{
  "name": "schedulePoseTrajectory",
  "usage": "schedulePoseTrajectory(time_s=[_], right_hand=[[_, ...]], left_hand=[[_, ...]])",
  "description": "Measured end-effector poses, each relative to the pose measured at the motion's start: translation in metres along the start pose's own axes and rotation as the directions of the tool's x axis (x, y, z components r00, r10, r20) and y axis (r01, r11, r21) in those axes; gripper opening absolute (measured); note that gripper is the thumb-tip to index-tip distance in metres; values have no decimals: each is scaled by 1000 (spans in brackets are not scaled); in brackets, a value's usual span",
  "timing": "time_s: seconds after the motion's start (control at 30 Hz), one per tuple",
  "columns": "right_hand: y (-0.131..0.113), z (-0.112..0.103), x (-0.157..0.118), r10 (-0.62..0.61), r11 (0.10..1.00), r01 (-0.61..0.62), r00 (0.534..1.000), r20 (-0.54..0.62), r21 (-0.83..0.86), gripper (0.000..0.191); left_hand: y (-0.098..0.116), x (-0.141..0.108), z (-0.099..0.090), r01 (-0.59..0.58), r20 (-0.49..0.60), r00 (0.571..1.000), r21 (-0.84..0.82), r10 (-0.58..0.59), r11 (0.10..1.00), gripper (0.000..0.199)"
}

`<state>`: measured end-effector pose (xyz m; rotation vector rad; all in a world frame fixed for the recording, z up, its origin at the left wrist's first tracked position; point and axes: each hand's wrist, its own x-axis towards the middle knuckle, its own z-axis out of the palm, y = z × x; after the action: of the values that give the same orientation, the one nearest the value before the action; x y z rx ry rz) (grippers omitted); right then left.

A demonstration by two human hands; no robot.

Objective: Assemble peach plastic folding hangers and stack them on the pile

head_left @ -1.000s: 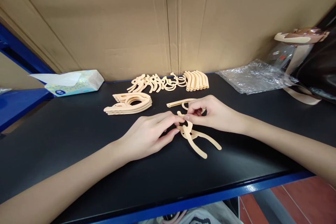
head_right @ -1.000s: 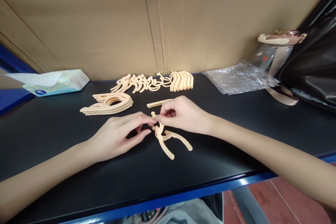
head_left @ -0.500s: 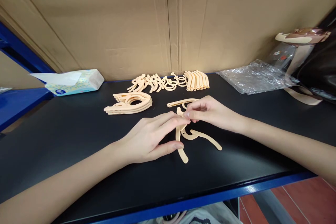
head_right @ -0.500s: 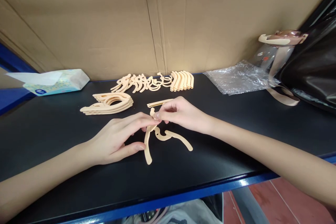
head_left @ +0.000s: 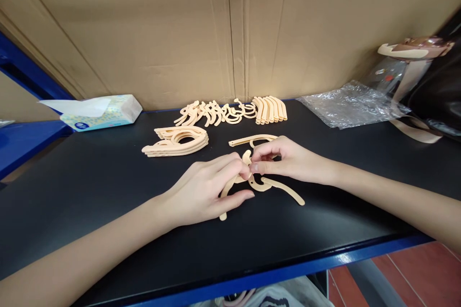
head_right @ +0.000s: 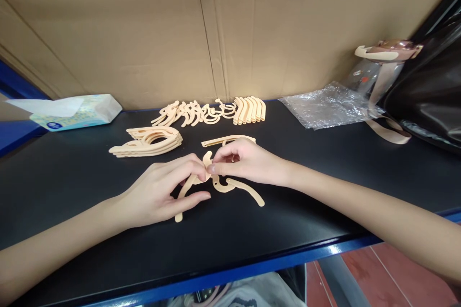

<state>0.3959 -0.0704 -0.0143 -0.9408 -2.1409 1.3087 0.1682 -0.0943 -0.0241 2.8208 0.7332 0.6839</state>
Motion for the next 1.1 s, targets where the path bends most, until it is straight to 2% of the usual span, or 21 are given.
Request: schedulePoseTrajectory(time_s=[0.1, 0.37, 0.47, 0.73, 0.93, 1.1], right_hand=[[1, 1, 0, -26, 999, 26, 999, -22, -24, 34], [5, 3, 0, -132, 991, 132, 984, -123, -11, 23], [6, 2, -1, -143, 990, 140, 983, -119, -28, 22], [6, 1, 1, -125, 992, 125, 983, -136, -8, 24], [1, 3, -3, -217, 971, 197, 964, -155, -134, 17], [2, 4, -4, -251, 956, 219, 954, -161, -194, 16]], left_hand=[[1, 1, 1, 22, 7, 1000, 24, -22, 999, 3], [1, 1, 2, -3, -19, 1000, 63, 5, 998, 4], [1, 0, 3, 5, -30, 1000, 77, -2, 997, 3], [-4, -3, 3, 39, -73, 997, 54, -35, 998, 19], [-4, -1, 4, 86, -87, 993, 48, -81, 995, 15], [-4, 0, 4, 72, -84, 994, 65, -67, 995, 19]])
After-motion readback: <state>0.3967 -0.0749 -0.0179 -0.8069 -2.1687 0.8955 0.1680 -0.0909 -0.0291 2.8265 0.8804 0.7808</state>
